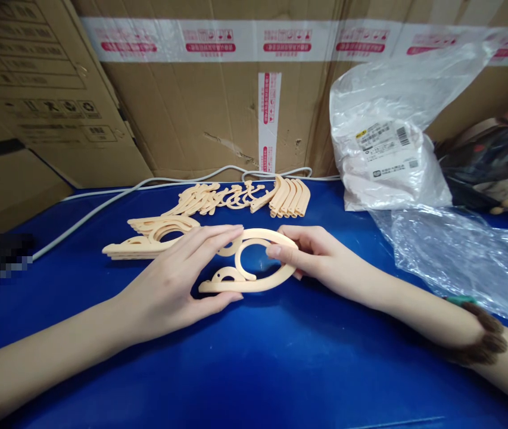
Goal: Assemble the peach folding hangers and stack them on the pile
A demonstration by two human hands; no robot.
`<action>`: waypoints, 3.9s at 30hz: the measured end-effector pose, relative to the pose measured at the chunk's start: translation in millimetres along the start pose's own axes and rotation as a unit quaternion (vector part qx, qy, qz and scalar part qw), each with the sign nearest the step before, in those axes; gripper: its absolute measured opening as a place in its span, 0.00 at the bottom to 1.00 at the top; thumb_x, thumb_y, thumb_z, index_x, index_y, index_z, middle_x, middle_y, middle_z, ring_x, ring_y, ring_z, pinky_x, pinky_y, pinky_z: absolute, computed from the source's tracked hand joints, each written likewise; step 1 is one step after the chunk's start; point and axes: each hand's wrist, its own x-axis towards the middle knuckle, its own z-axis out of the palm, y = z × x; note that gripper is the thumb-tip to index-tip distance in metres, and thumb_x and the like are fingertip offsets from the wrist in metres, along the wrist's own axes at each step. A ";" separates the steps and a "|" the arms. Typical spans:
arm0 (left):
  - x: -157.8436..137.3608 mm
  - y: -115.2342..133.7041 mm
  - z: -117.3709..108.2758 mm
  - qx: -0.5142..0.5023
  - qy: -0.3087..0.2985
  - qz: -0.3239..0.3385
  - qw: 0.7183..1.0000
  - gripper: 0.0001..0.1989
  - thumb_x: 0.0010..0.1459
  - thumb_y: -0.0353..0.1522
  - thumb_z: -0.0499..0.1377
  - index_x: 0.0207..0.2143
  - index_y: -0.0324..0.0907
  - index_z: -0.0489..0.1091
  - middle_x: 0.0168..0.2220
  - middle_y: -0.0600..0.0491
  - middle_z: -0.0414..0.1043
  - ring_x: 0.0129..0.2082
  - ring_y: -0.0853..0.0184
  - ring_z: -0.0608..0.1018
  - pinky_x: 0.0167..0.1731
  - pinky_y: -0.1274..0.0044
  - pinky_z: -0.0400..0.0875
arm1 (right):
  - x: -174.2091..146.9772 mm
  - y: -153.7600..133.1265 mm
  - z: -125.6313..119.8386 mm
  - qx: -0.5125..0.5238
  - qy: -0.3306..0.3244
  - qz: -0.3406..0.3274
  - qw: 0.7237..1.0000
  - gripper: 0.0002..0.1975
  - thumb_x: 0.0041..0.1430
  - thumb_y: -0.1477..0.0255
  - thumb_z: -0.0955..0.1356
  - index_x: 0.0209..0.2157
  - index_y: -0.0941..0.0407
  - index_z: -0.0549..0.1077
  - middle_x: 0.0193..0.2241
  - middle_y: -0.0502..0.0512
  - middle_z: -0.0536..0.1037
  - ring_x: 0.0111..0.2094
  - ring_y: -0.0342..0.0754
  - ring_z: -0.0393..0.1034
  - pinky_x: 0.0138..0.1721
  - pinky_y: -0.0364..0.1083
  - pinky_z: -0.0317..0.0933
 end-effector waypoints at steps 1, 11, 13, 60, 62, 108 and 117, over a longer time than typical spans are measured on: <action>0.3 0.8 -0.6 -0.001 0.001 -0.003 1.000 0.32 0.59 0.36 0.61 0.62 0.37 0.54 0.59 0.44 0.63 0.58 0.60 0.66 0.59 0.68 0.63 | 0.2 1.2 -0.2 0.000 0.004 -0.006 1.000 0.19 0.63 0.54 0.64 0.30 0.56 0.68 0.22 0.46 0.63 0.22 0.40 0.55 0.22 0.41 0.50; 16.0 -22.1 -71.7 0.022 0.002 -0.077 0.997 0.32 0.57 0.43 0.61 0.59 0.39 0.61 0.57 0.47 0.67 0.54 0.57 0.72 0.56 0.67 0.67 | 9.3 15.4 -14.5 -0.192 0.079 -0.121 0.971 0.20 0.66 0.54 0.58 0.42 0.53 0.71 0.38 0.56 0.75 0.40 0.51 0.70 0.43 0.51 0.64; 8.2 -39.3 -87.6 0.015 -0.040 -0.128 0.991 0.36 0.54 0.48 0.63 0.61 0.44 0.60 0.57 0.51 0.68 0.53 0.57 0.73 0.53 0.68 0.69 | 10.2 15.6 -15.7 -0.318 0.062 -0.164 0.932 0.16 0.64 0.57 0.63 0.45 0.52 0.72 0.47 0.58 0.73 0.50 0.55 0.66 0.52 0.56 0.61; -35.2 -111.4 -98.0 0.013 -0.193 -0.246 0.950 0.43 0.51 0.51 0.62 0.66 0.57 0.49 0.64 0.58 0.59 0.62 0.54 0.65 0.60 0.70 0.62 | 12.2 18.9 -15.0 -0.411 -0.004 -0.169 0.896 0.19 0.65 0.58 0.62 0.52 0.53 0.69 0.54 0.60 0.68 0.57 0.55 0.62 0.57 0.56 0.59; -35.9 -112.9 -97.5 0.016 -0.196 -0.245 0.949 0.43 0.51 0.51 0.62 0.66 0.58 0.49 0.64 0.59 0.59 0.62 0.54 0.65 0.60 0.70 0.62 | 11.9 18.4 -14.9 -0.413 -0.005 -0.169 0.895 0.19 0.65 0.58 0.62 0.52 0.53 0.69 0.54 0.60 0.68 0.57 0.55 0.62 0.57 0.56 0.59; -30.9 -98.1 -98.3 0.039 -0.185 -0.237 0.953 0.37 0.51 0.52 0.60 0.62 0.55 0.56 0.64 0.55 0.59 0.61 0.50 0.66 0.57 0.64 0.66 | 11.9 17.2 -15.2 -0.408 -0.003 -0.174 0.896 0.19 0.65 0.58 0.62 0.52 0.51 0.70 0.54 0.60 0.69 0.56 0.56 0.63 0.56 0.59 0.60; -31.8 -93.3 -99.0 0.053 -0.193 -0.218 0.955 0.39 0.52 0.53 0.58 0.63 0.50 0.53 0.64 0.58 0.59 0.59 0.54 0.68 0.58 0.65 0.64 | 11.5 16.7 -15.8 -0.417 -0.010 -0.168 0.893 0.19 0.65 0.58 0.62 0.52 0.53 0.69 0.54 0.60 0.68 0.57 0.55 0.62 0.57 0.56 0.59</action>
